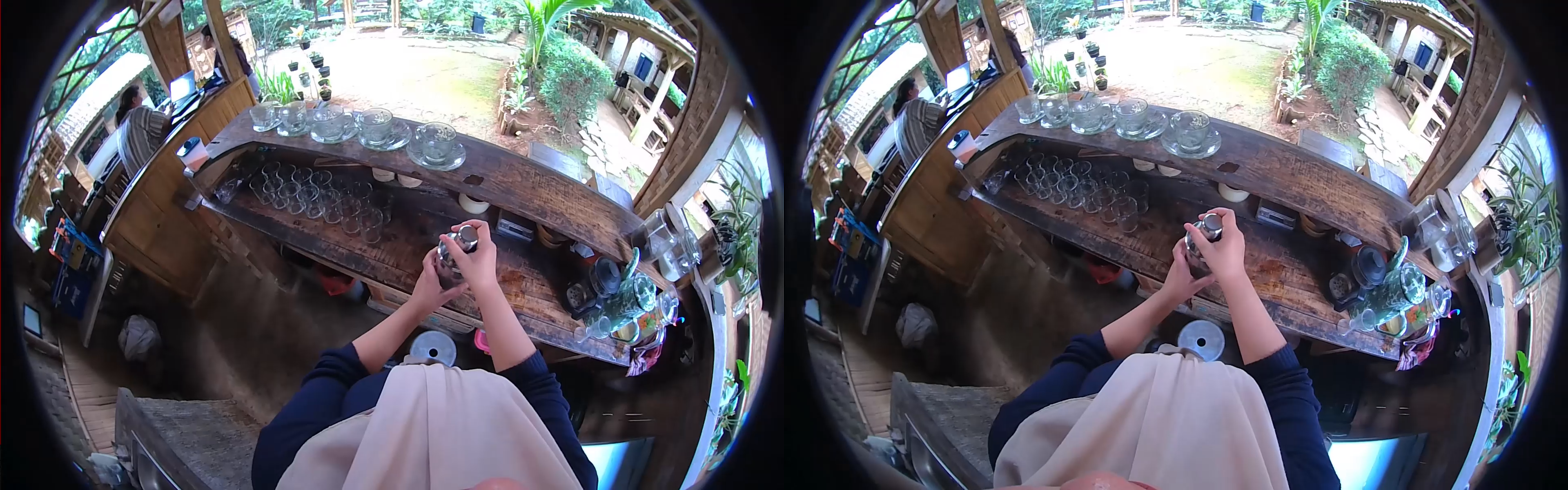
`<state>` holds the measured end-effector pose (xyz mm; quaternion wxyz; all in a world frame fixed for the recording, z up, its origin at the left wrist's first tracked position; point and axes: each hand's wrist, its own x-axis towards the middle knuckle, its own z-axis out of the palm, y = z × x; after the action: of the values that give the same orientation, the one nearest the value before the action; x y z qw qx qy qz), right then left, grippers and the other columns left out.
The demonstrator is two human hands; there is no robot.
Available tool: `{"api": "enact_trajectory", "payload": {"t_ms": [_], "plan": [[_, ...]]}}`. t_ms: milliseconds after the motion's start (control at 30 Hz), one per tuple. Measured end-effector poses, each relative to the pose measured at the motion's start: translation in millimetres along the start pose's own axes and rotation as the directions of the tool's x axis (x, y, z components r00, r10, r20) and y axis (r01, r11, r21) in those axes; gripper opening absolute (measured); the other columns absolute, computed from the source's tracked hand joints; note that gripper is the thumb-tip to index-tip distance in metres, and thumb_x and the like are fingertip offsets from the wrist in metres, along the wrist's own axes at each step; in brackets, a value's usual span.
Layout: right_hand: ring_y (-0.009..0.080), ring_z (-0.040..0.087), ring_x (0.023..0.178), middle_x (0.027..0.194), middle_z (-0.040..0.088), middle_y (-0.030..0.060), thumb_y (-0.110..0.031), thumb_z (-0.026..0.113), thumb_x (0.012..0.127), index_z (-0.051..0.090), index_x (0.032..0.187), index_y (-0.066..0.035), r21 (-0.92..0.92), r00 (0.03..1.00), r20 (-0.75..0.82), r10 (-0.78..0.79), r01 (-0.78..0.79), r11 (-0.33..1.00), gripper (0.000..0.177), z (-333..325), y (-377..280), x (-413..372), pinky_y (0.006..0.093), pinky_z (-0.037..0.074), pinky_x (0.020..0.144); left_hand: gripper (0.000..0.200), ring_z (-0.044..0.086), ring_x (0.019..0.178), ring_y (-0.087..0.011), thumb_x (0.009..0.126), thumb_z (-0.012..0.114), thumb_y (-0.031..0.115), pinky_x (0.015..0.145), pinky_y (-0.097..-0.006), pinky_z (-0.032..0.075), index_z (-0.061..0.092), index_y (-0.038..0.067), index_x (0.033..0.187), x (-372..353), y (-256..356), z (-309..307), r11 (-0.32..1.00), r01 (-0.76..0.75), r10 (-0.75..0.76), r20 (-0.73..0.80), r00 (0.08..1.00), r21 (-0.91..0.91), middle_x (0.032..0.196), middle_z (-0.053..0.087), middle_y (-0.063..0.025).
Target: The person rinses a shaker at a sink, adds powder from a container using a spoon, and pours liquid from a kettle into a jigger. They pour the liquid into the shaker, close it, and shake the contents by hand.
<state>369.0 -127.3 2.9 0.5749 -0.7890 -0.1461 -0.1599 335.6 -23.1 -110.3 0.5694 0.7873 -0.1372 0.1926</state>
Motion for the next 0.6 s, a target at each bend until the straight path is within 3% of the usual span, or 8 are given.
{"api": "enact_trajectory", "payload": {"t_ms": [67, 133, 233, 333, 400, 500, 600], "plan": [[0.0211, 0.067, 0.084, 0.091, 0.068, 0.0095, -0.026, 0.08, 0.072, 0.052, 0.097, -0.005, 0.002, 1.0, 0.001, 0.001, -0.001, 1.0, 0.043, -0.4, 1.3, 1.0, 0.0307, 0.051, 0.075, 0.1, 0.048, 0.12, -0.0326, 0.069, 0.081, 0.028, 0.098, -0.0398, 0.04, 0.013, -0.003, 0.137, 4.7, -1.7, 4.2, 0.98, 0.05, -0.05, 0.005, 0.999, -0.19, 0.133, 0.039, -0.0232], [0.0209, 0.067, 0.084, 0.092, 0.068, 0.0095, -0.027, 0.08, 0.071, 0.052, 0.096, -0.005, 0.007, 1.0, 0.005, 0.008, -0.008, 1.0, 0.044, -2.0, 0.7, 1.6, 0.0307, 0.051, 0.075, 0.101, 0.049, 0.119, -0.0294, 0.068, 0.082, 0.029, 0.097, -0.0384, 0.041, 0.015, -0.002, 0.137, 5.4, -1.4, 3.4, 0.976, 0.069, -0.067, 0.016, 0.998, -0.204, 0.13, 0.042, -0.0221], [0.0151, 0.065, 0.081, 0.088, 0.068, 0.0083, -0.028, 0.081, 0.071, 0.053, 0.091, -0.004, 0.118, 0.996, 0.053, 0.066, -0.071, 0.99, 0.042, -6.0, -1.7, 6.7, 0.0291, 0.051, 0.073, 0.1, 0.052, 0.116, -0.0291, 0.067, 0.082, 0.03, 0.095, -0.0377, 0.043, 0.017, -0.002, 0.137, 4.3, -2.0, 4.9, 0.975, 0.15, -0.147, 0.034, 0.989, -0.162, 0.127, 0.046, -0.0218], [0.0124, 0.064, 0.081, 0.086, 0.068, 0.0076, -0.028, 0.082, 0.07, 0.055, 0.086, -0.003, 0.05, 0.985, 0.138, 0.105, -0.113, 0.992, 0.04, -13.2, -9.1, 11.2, 0.0275, 0.05, 0.072, 0.104, 0.054, 0.112, -0.027, 0.065, 0.083, 0.027, 0.093, -0.0369, 0.045, 0.013, -0.003, 0.137, 4.4, -6.8, 9.0, 0.993, 0.078, -0.078, 0.003, 0.997, -0.093, 0.125, 0.046, -0.0201], [0.0114, 0.063, 0.081, 0.085, 0.068, 0.0071, -0.028, 0.082, 0.07, 0.056, 0.084, -0.003, 0.059, 0.986, 0.123, 0.111, -0.119, 0.991, 0.039, -11.8, -6.2, 10.6, 0.0273, 0.05, 0.072, 0.105, 0.054, 0.112, -0.0282, 0.065, 0.083, 0.028, 0.093, -0.0371, 0.045, 0.013, -0.003, 0.137, 3.1, -9.7, 10.3, 0.986, 0.139, -0.139, 0.007, 0.99, -0.094, 0.126, 0.046, -0.0206], [0.0112, 0.063, 0.079, 0.084, 0.067, 0.006, -0.027, 0.081, 0.071, 0.057, 0.085, -0.003, 0.128, 0.987, 0.103, 0.123, -0.136, 0.982, 0.037, -6.2, -0.2, 8.9, 0.0279, 0.05, 0.073, 0.101, 0.056, 0.11, -0.0346, 0.066, 0.082, 0.033, 0.09, -0.0379, 0.046, 0.019, 0.0, 0.137, 2.1, -8.0, 11.1, 0.995, 0.089, -0.091, -0.046, 0.995, -0.055, 0.123, 0.05, -0.0232], [0.0111, 0.062, 0.077, 0.083, 0.067, 0.0045, -0.025, 0.081, 0.07, 0.058, 0.087, -0.004, 0.115, 0.986, 0.048, 0.16, -0.164, 0.98, 0.035, -0.9, 1.8, 5.8, 0.0283, 0.049, 0.073, 0.099, 0.056, 0.11, -0.0317, 0.064, 0.083, 0.031, 0.091, -0.0367, 0.046, 0.023, 0.0, 0.136, 3.1, -1.1, 8.1, 0.993, 0.1, -0.103, -0.057, 0.993, -0.06, 0.123, 0.051, -0.0208]]}}
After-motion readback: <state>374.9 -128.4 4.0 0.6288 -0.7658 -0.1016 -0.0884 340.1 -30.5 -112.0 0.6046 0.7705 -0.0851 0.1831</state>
